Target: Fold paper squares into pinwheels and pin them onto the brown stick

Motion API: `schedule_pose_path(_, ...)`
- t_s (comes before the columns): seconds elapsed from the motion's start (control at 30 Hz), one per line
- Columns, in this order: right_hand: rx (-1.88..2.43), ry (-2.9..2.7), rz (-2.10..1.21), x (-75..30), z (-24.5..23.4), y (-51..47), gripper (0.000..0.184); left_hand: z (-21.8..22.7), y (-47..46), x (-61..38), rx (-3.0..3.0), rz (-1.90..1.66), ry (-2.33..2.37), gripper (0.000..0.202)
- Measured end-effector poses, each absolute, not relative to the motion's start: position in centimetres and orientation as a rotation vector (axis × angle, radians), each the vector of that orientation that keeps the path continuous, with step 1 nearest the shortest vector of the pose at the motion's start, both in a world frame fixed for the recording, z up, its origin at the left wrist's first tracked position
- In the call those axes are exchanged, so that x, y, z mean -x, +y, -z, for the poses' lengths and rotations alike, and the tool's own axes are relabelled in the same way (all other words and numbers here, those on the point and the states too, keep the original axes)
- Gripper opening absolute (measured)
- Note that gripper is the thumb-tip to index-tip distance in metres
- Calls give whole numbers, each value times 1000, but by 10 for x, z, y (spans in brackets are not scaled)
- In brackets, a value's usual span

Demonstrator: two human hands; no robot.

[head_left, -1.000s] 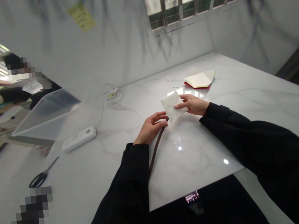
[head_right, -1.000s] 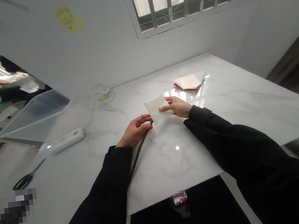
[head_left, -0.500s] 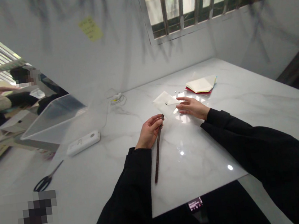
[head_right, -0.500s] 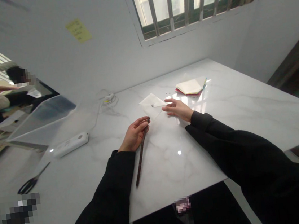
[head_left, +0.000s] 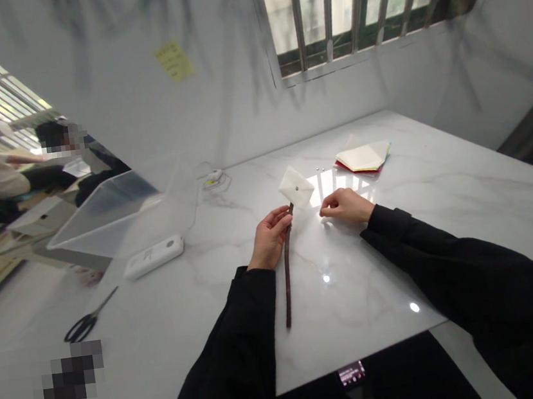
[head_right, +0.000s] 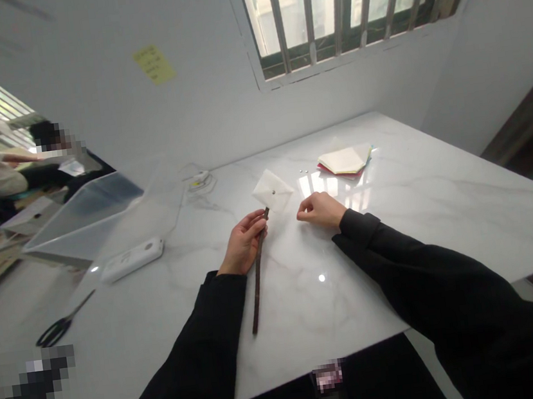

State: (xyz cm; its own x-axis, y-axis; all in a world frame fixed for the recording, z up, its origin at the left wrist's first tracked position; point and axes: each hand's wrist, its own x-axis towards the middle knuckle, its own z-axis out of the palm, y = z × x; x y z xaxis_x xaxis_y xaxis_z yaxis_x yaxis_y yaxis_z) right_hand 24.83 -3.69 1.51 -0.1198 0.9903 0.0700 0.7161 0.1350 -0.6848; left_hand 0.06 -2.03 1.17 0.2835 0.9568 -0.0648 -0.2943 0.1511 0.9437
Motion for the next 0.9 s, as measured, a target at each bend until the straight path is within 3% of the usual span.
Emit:
schedule_pose_path(0.17, 1658, -1763, -580, -250, -14, -35, 27, -10, -19, -1, -1029, -1068, 831, 45)
schedule_pose_path(0.3, 1619, -1630, -641, -250, -14, -34, 55, -10, -19, -1, -1011, -1065, 828, 46)
schedule_pose_path(0.43, 1543, -1821, -892, -248, -17, -36, 35, -10, -20, -1, -1005, -1066, 841, 47)
schedule_pose_path(0.73, 1633, -1660, -720, -251, -11, -31, 43, -12, -21, -2, -1005, -1059, 828, 48)
schedule_pose_path(0.9, 1538, -1442, -1058, -244, -10, -34, 67, -12, -22, -3, -1024, -1058, 831, 47)
